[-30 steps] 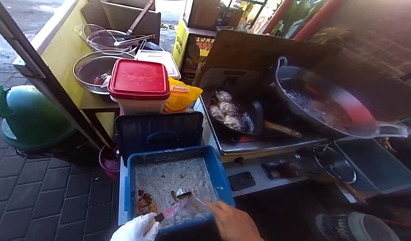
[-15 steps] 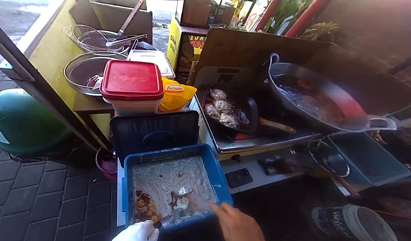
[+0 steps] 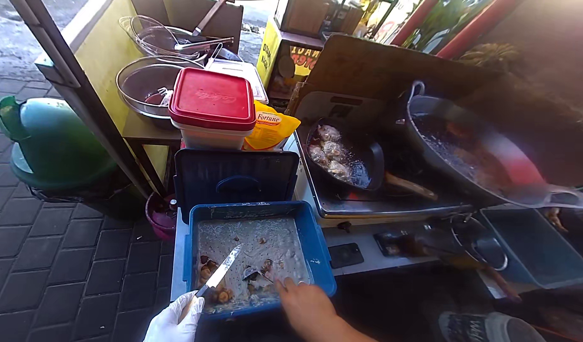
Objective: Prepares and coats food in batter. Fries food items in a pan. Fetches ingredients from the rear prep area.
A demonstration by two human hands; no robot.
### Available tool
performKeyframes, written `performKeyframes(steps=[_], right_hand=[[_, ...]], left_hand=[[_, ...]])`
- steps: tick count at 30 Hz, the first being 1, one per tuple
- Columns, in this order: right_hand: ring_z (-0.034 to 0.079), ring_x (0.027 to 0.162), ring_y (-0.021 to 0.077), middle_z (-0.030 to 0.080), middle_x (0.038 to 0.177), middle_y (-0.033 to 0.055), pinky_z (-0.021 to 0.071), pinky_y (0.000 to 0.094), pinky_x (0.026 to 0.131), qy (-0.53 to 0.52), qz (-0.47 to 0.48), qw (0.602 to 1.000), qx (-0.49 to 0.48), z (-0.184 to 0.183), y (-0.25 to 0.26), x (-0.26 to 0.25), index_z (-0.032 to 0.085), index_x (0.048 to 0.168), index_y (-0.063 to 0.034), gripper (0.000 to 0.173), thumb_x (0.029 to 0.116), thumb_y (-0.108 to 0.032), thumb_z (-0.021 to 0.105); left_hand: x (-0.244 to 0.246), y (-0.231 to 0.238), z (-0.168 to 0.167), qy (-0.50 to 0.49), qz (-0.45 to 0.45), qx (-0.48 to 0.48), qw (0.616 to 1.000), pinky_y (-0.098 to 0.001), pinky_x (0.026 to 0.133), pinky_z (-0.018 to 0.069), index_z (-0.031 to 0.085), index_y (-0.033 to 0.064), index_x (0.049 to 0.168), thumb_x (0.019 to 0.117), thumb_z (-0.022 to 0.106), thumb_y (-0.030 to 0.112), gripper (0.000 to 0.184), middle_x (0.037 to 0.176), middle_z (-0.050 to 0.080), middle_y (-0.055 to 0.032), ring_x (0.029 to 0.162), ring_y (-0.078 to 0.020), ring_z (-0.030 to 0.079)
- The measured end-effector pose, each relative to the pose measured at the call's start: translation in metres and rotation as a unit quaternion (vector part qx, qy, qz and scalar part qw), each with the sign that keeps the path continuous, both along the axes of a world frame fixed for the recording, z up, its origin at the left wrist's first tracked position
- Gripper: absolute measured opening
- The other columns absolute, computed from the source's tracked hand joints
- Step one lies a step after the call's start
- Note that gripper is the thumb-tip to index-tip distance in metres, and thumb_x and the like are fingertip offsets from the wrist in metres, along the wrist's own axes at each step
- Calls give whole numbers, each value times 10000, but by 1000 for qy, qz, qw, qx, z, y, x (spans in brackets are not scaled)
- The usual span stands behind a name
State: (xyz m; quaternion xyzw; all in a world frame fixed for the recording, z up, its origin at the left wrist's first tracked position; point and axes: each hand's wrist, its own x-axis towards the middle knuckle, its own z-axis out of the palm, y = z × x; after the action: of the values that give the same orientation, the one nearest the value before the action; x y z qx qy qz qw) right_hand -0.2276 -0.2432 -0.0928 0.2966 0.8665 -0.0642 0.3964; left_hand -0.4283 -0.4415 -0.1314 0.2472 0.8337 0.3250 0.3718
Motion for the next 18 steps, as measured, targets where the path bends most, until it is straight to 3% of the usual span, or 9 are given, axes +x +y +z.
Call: performKeyframes(steps=[4, 7, 9, 14, 18], right_hand=[[702, 946, 416, 654, 1243, 198, 572, 581, 737, 42, 6, 999, -27, 16, 12, 8, 523, 1487, -166, 502, 1003, -68, 434], [710, 763, 338, 703, 1067, 126, 570, 509, 593, 155, 59, 986, 18, 24, 7, 32, 630, 1389, -236, 442, 993, -126, 469], [706, 716, 313, 703, 1009, 109, 571, 480, 557, 190, 55, 979, 54, 24, 8, 38, 662, 1350, -238, 425, 978, -124, 492], [704, 980, 400, 650, 1284, 173, 583, 560, 762, 85, -37, 995, 31, 15, 31, 3, 532, 1498, -194, 526, 995, -56, 459], [685, 1031, 434, 617, 1333, 214, 574, 579, 797, 51, -7, 999, 8, 2, 31, -16, 497, 1498, -104, 485, 1018, -44, 460]], left_hand=[[-1, -2, -5, -7, 14, 32, 999, -418, 829, 568, 765, 147, 1145, 986, 624, 377, 314, 958, 754, -29, 880, -130, 703], [-1, -3, -8, -1, 17, 36, 999, -392, 833, 574, 768, 175, 1143, 983, 615, 395, 312, 960, 756, 1, 881, -96, 703], [-1, -2, -10, 0, 18, 37, 999, -385, 812, 569, 770, 181, 1131, 980, 614, 397, 307, 938, 749, 10, 856, -91, 693], [-1, 3, -10, 11, 20, 40, 999, -382, 804, 567, 773, 188, 1116, 976, 615, 400, 299, 931, 749, 13, 852, -89, 693], [-2, 6, -9, 15, 12, 34, 999, -386, 801, 568, 772, 188, 1114, 977, 611, 409, 305, 927, 749, 11, 844, -93, 694]])
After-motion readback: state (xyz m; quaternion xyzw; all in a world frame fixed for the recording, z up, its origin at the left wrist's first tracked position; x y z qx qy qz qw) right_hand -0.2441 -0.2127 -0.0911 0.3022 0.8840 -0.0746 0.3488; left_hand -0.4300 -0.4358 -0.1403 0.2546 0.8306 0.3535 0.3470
